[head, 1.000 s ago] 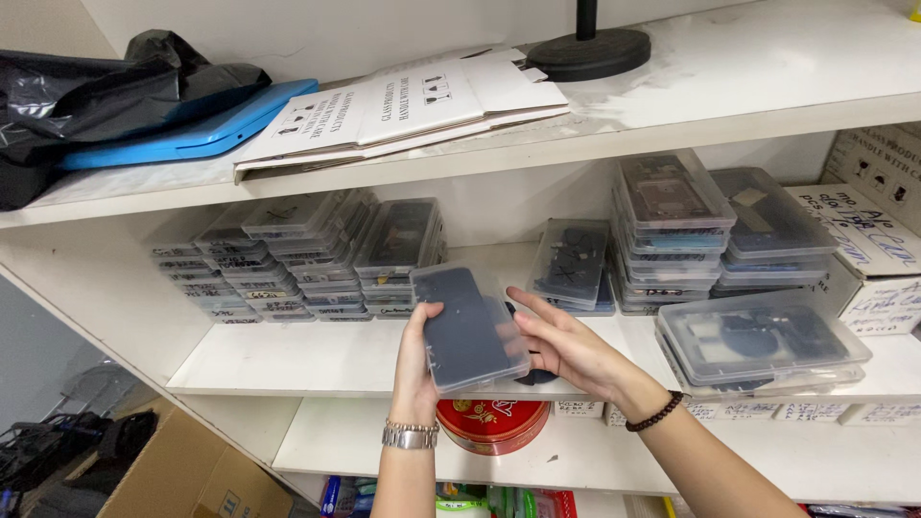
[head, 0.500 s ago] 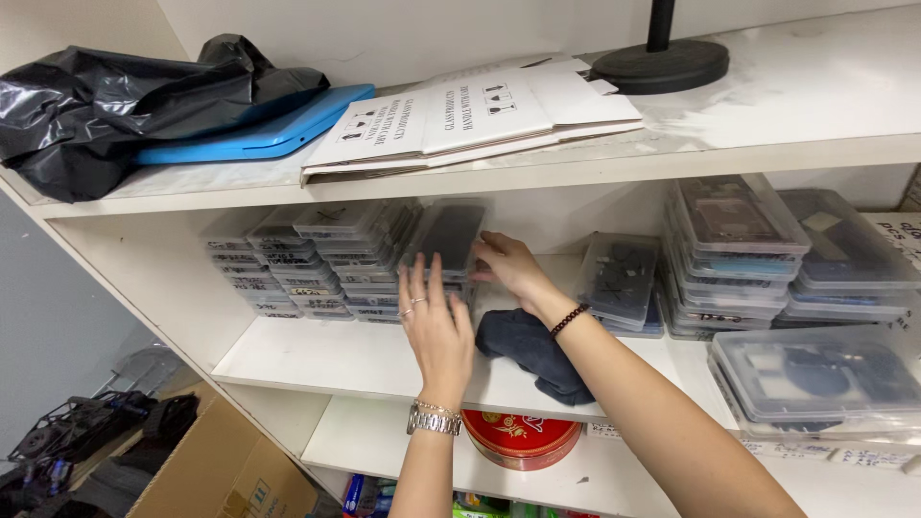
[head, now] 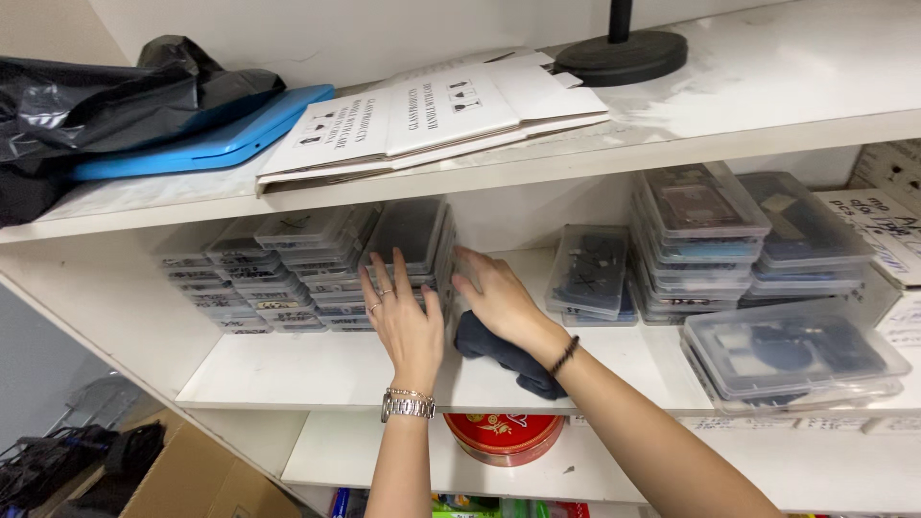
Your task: The person picks up plastic storage boxes one at a time from a white shelf and wipes their surfaces with a dark cloth, then places each box back on the shelf. They work through a row of boxes, occasionally shifting neighboring boxes aside to reach the next one.
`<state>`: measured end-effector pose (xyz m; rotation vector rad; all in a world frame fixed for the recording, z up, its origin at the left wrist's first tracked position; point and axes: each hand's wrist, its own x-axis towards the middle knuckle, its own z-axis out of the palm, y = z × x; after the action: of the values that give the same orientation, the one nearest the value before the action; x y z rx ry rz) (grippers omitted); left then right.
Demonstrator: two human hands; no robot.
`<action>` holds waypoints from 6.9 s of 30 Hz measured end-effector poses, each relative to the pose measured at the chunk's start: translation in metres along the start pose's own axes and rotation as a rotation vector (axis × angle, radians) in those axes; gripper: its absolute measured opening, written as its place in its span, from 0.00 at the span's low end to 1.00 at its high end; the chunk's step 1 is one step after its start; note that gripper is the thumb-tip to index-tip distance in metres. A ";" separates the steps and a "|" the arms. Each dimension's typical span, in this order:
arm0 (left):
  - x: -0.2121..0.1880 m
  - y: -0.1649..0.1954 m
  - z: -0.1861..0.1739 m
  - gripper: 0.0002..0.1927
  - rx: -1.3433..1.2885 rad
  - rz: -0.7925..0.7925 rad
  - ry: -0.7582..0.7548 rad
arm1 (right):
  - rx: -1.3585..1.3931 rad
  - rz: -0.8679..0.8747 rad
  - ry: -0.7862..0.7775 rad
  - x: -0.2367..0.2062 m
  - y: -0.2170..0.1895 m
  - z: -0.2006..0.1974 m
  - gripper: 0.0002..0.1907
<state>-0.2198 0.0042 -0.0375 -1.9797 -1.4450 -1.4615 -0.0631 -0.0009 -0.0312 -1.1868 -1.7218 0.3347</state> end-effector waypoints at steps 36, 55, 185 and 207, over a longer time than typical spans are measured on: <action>-0.102 0.084 0.010 0.29 -1.647 -1.025 -0.340 | -0.335 0.220 -0.007 -0.089 0.007 -0.044 0.35; -0.105 0.019 0.008 0.29 -1.819 -0.993 -0.648 | 0.743 0.744 -0.069 -0.087 0.094 -0.112 0.41; -0.075 0.025 0.020 0.16 -0.498 -0.272 -0.217 | -0.999 0.130 -0.017 0.026 0.108 0.031 0.33; -0.045 0.104 0.074 0.22 -0.587 0.379 -0.613 | -0.459 0.013 -0.050 -0.209 -0.002 -0.102 0.27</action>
<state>-0.0909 -0.0154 -0.0760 -3.0555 -0.7556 -1.2480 0.0289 -0.2041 -0.0979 -1.5255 -1.8942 -0.0303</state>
